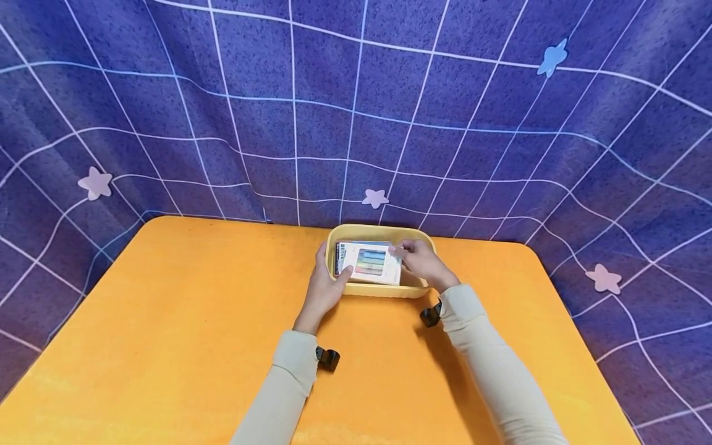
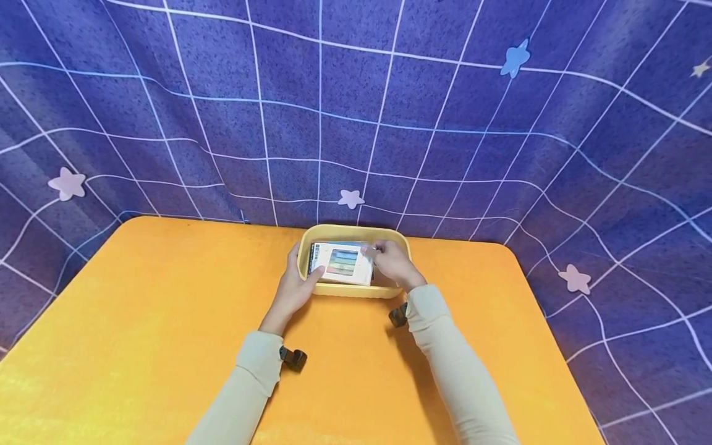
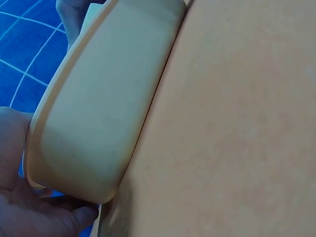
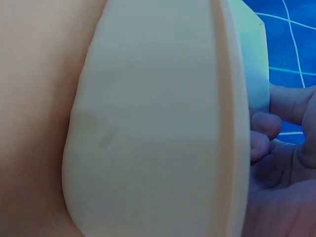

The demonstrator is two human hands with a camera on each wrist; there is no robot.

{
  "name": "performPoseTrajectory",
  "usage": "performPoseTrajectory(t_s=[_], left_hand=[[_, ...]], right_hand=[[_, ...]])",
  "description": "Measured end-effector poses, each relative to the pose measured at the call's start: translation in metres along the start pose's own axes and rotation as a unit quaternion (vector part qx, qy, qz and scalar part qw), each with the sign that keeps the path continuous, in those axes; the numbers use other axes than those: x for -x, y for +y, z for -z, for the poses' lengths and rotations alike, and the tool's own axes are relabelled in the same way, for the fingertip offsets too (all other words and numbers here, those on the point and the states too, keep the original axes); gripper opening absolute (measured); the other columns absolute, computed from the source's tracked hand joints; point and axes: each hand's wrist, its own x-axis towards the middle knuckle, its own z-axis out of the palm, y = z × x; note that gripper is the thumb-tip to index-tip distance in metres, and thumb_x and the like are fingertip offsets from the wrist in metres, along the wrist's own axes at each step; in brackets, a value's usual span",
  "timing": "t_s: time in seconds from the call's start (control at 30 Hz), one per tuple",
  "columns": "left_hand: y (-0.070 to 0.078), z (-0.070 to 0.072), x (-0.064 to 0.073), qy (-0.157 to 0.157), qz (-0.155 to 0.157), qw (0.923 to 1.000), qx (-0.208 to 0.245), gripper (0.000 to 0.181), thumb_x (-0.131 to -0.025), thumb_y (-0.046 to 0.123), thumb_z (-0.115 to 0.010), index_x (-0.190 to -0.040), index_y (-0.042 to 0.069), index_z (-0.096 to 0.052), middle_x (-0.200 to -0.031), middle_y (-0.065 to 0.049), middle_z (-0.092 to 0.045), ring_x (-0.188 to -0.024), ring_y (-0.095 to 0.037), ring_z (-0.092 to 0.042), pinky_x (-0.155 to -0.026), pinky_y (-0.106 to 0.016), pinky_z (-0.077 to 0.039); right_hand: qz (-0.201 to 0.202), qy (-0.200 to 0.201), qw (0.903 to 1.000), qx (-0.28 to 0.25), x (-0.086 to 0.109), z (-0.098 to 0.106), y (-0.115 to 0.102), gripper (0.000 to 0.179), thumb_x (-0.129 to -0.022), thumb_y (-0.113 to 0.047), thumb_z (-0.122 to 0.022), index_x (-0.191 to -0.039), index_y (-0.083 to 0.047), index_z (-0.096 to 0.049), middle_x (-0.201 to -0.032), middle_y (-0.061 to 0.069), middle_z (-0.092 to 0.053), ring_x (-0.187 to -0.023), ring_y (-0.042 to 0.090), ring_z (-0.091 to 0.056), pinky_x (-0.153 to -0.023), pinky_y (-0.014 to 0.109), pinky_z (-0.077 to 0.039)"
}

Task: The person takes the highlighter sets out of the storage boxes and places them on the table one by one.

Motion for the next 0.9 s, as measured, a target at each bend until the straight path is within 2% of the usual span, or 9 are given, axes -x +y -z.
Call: performPoseTrajectory(t_s=[0.2,0.43,0.63,0.9], left_hand=[[0.001,-0.001,0.000,0.001,-0.002,1.0000,-0.005,0.086,-0.098,0.032,-0.063,-0.162,0.019,-0.008,-0.162,-0.019,-0.034,-0.149,-0.039,-0.035,-0.122,-0.056,-0.029],[0.000,0.000,0.000,-0.001,0.003,0.9999,-0.010,0.087,-0.098,0.033,-0.063,-0.162,0.020,-0.007,-0.163,-0.020,-0.031,-0.150,-0.040,-0.033,-0.122,-0.057,-0.028],[0.000,0.000,-0.002,-0.001,-0.011,0.9999,0.001,0.087,-0.097,0.029,-0.064,-0.162,0.017,-0.008,-0.161,-0.021,-0.034,-0.149,-0.040,-0.035,-0.123,-0.056,-0.028],[0.000,0.000,-0.001,-0.001,-0.004,1.0000,-0.002,0.088,-0.097,0.032,-0.064,-0.162,0.018,-0.007,-0.161,-0.021,-0.035,-0.148,-0.041,-0.036,-0.123,-0.057,-0.028]], right_hand=[[0.008,0.024,0.9995,0.019,0.007,0.002,0.000,0.028,-0.104,-0.026,-0.055,-0.086,-0.005,-0.059,-0.069,-0.004,-0.043,-0.063,0.012,-0.039,-0.057,0.024,-0.033],[0.008,0.038,0.9989,0.025,0.019,0.006,-0.005,0.029,-0.104,-0.029,-0.054,-0.093,-0.003,-0.062,-0.071,-0.003,-0.042,-0.063,0.013,-0.037,-0.059,0.026,-0.033],[0.006,0.058,0.9983,-0.001,0.028,0.009,-0.004,0.027,-0.104,-0.026,-0.054,-0.095,-0.001,-0.061,-0.067,-0.004,-0.039,-0.060,0.012,-0.035,-0.057,0.025,-0.032],[0.001,0.082,0.9942,-0.069,0.039,0.009,-0.001,0.025,-0.104,-0.021,-0.053,-0.095,0.002,-0.058,-0.057,-0.008,-0.036,-0.049,0.006,-0.032,-0.047,0.021,-0.027]])
